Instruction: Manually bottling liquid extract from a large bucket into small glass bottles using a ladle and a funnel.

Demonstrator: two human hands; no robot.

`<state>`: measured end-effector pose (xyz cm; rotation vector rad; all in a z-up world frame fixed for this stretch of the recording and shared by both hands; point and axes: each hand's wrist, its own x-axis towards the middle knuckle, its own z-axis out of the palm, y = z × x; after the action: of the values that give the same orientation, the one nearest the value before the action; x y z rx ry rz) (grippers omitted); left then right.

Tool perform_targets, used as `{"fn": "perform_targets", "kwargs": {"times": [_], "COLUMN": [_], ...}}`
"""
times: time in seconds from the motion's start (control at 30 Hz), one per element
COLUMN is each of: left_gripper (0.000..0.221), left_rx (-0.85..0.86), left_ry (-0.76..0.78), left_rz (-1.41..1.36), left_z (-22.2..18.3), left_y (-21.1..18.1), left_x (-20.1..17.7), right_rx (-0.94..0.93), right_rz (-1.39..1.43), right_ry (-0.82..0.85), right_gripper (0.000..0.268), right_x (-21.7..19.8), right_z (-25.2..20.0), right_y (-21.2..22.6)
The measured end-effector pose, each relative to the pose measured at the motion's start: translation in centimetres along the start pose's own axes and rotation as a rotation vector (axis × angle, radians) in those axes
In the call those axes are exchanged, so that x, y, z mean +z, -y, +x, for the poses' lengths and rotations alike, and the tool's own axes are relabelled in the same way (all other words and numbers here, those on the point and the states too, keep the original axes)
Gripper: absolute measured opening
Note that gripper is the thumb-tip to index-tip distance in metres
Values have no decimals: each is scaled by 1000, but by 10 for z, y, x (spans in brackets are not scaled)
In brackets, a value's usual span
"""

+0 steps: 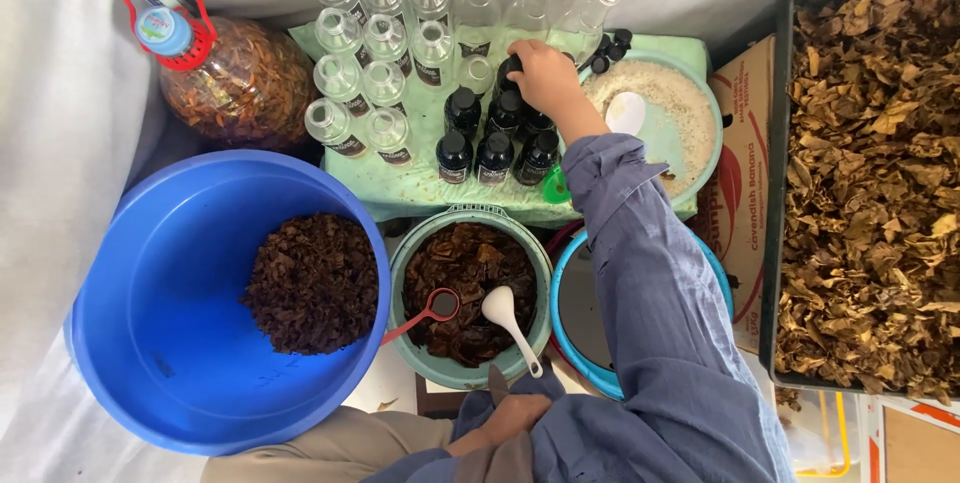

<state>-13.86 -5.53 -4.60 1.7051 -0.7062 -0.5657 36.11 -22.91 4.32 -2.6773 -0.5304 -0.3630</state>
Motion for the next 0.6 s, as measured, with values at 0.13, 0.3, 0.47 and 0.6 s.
{"fn": "perform_targets", "kwargs": {"times": [0.13,0.3,0.47,0.6], "left_gripper": [12,16,8,12], "left_rx": [4,24,5,21], "left_ry": [1,-5,8,0], "left_rz": [19,50,54,75], "left_z": [1,-3,-2,-3], "left_y": [0,2,3,7], "left_x": [3,8,7,10], "right_rx": [-7,28,-215,-401], "right_rz": [-59,-64,87,133], "right_ry": [-7,48,-156,126], "right_gripper": [40,46,30,41], "right_x": [6,0,-49,-62], "right_z": [0,-3,-32,-60], "right_y": [-6,-6,47,75]}}
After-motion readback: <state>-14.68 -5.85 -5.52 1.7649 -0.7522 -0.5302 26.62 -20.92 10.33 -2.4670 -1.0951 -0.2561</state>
